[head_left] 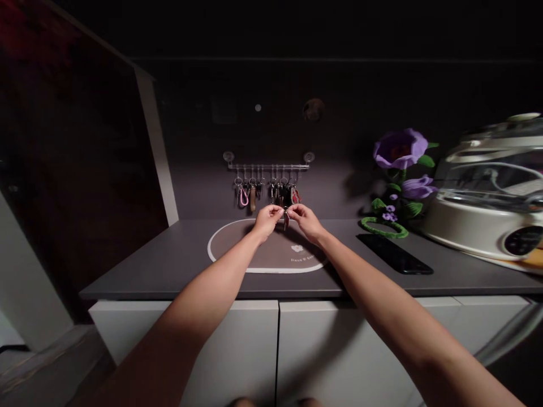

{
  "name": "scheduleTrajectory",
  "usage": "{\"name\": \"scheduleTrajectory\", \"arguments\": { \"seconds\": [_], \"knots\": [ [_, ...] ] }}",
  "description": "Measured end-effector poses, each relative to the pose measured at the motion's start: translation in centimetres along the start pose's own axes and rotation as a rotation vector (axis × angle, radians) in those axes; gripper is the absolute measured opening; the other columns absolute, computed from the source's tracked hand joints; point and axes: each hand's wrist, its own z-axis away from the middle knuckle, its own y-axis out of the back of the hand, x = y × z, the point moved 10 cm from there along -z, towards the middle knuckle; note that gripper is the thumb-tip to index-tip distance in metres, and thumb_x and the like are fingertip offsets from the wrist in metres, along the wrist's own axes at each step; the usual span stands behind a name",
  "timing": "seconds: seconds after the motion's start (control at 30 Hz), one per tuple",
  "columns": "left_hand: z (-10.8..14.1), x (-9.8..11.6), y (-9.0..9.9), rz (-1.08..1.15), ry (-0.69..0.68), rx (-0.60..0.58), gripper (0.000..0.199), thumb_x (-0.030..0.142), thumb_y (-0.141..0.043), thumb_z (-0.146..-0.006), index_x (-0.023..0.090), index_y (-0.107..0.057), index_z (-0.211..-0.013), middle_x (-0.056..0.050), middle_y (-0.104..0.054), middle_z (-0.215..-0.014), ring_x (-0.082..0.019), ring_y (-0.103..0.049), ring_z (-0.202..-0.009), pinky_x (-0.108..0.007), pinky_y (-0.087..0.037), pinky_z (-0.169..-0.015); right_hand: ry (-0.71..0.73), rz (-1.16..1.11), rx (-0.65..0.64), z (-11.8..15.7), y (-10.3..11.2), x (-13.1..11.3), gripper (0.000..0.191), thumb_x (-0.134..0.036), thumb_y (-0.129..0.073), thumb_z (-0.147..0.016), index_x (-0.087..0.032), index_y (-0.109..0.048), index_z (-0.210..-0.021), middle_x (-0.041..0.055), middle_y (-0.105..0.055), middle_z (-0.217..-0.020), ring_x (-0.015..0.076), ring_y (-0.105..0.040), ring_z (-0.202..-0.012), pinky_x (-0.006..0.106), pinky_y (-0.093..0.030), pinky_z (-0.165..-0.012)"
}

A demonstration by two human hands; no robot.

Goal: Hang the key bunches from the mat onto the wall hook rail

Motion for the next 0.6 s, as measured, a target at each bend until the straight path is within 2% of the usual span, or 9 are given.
{"name": "scheduleTrajectory", "arguments": {
  "seconds": [0.17,0.4,0.6],
  "knots": [
    [0.2,1.7,0.0,-0.132,-0.132,0.027,0.014,0.025,-0.055,-0.074,0.012,-0.060,-0.077,-0.003,-0.061,-0.072,-0.011,-0.053,-0.065,-0.023,-0.041,-0.065,-0.037,-0.110,0.014,-0.1,0.4,-0.3,0.030,-0.039,-0.068,-0.060,-0.017,-0.052,-0.072,-0.0038,-0.053,-0.068,0.0079,-0.049,-0.066,0.025,-0.042,-0.072],
    [0.6,2.3,-0.5,-0.440,-0.252,0.019,0.017,0.022,-0.046,-0.080,0.014,-0.061,-0.075,-0.004,-0.062,-0.074,-0.012,-0.053,-0.068,-0.025,-0.040,-0.067,-0.124,-0.168,0.141,-0.6,2.1,-0.9,0.029,-0.039,-0.067,-0.061,-0.018,-0.049,-0.073,-0.0020,-0.058,-0.072,0.0108,-0.057,-0.070,0.023,-0.044,-0.061],
    [0.9,2.1,-1.1,-0.643,-0.265,-0.023,0.020,0.021,-0.043,-0.082,0.016,-0.062,-0.079,-0.005,-0.062,-0.080,-0.015,-0.053,-0.075,-0.027,-0.040,-0.072,-0.149,-0.268,0.243,-3.5,4.1,-2.5,0.011,-0.022,-0.058,-0.070,-0.017,-0.049,-0.072,0.0014,-0.059,-0.062,0.0124,-0.059,-0.060,0.027,-0.049,-0.058]
  ]
}}
